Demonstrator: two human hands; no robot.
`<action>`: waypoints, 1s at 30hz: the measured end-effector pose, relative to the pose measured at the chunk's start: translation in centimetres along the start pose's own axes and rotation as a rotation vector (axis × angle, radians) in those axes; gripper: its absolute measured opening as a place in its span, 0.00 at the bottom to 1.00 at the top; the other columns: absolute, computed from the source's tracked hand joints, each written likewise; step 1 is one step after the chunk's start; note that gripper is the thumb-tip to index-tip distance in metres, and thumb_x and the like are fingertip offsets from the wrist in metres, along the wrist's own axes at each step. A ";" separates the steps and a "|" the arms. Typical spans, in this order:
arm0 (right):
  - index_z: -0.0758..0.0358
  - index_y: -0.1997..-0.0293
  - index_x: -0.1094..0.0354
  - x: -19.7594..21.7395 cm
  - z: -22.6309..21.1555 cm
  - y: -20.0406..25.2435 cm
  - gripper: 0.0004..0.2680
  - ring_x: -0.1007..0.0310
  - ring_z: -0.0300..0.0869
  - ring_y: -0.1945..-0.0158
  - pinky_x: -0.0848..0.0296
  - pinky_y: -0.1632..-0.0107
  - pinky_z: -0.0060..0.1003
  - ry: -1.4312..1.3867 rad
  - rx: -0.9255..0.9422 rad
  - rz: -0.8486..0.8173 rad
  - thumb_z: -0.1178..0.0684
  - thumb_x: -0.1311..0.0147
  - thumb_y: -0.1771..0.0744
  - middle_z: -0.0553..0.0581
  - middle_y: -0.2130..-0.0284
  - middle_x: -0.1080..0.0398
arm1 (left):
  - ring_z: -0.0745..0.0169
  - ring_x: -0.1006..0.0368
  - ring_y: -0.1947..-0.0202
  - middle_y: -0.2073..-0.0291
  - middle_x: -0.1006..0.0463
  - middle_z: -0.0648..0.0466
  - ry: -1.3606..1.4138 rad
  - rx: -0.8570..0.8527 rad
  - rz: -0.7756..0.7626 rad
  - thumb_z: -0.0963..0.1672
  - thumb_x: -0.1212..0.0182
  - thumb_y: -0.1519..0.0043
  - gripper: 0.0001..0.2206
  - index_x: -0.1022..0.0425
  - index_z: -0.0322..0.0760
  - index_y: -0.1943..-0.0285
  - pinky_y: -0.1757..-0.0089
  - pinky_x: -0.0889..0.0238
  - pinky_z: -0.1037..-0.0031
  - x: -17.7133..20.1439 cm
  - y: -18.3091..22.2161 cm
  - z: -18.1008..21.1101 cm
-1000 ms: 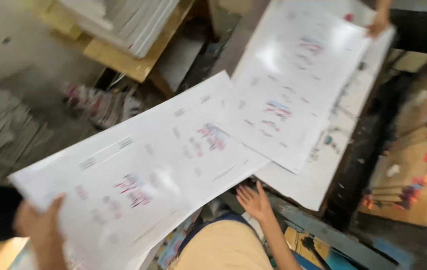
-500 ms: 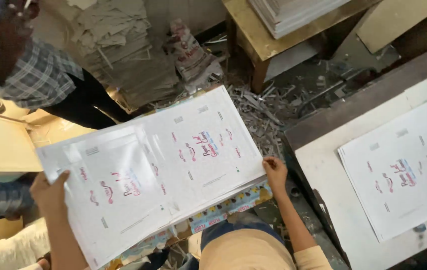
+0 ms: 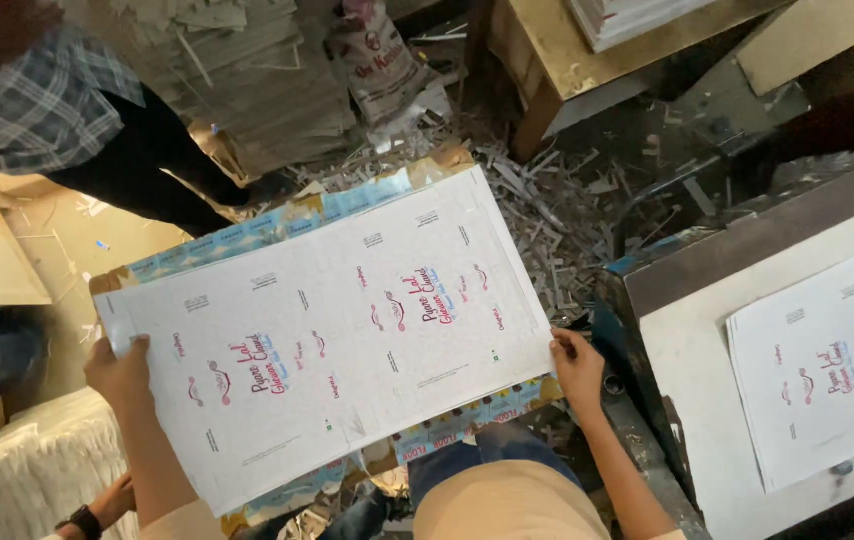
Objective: Feeding and stacking printed paper packaging sheets into a processing machine.
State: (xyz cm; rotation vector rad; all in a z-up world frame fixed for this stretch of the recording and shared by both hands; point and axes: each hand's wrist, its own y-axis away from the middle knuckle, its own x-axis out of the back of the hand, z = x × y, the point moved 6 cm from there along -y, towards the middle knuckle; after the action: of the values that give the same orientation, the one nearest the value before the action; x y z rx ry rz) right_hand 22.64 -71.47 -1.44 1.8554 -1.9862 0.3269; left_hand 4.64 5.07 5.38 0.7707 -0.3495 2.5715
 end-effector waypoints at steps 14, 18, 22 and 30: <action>0.63 0.54 0.26 -0.3 -3.6 0.4 0.08 0.27 0.54 0.62 0.28 0.58 0.45 0.355 0.259 0.106 0.60 0.42 0.36 0.62 0.62 0.28 | 0.36 0.27 0.47 0.47 0.23 0.33 -0.466 -0.101 0.053 0.47 0.25 0.40 0.24 0.24 0.27 0.40 0.47 0.36 0.53 -2.7 0.9 -8.9; 0.66 0.47 0.31 -0.9 -3.0 0.3 0.10 0.29 0.61 0.55 0.29 0.53 0.50 0.352 0.425 0.084 0.56 0.46 0.33 0.65 0.57 0.29 | 0.25 0.32 0.41 0.41 0.28 0.28 -0.501 0.179 -0.073 0.57 0.38 0.32 0.34 0.35 0.24 0.30 0.43 0.40 0.48 -2.5 7.6 -10.4; 0.63 0.50 0.28 -0.8 -0.5 -0.4 0.08 0.26 0.59 0.55 0.27 0.54 0.47 0.328 0.283 0.070 0.55 0.46 0.32 0.63 0.58 0.27 | 0.23 0.32 0.42 0.38 0.29 0.30 -0.596 0.231 -0.041 0.58 0.44 0.32 0.35 0.37 0.26 0.28 0.46 0.40 0.44 -0.7 12.4 -8.6; 0.75 0.45 0.34 -0.1 -1.4 -0.7 0.28 0.27 0.65 0.53 0.27 0.51 0.54 0.357 0.700 -0.270 0.41 0.34 0.43 0.76 0.55 0.28 | 0.26 0.41 0.36 0.38 0.33 0.28 -0.607 0.207 -0.045 0.57 0.42 0.35 0.36 0.39 0.23 0.28 0.46 0.53 0.34 0.4 14.2 -8.1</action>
State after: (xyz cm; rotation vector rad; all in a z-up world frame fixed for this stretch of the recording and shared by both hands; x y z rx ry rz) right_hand 23.53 -70.86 -0.31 2.2182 -1.4474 1.2957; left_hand -6.09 -4.34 -2.64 1.6158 -0.2380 2.3020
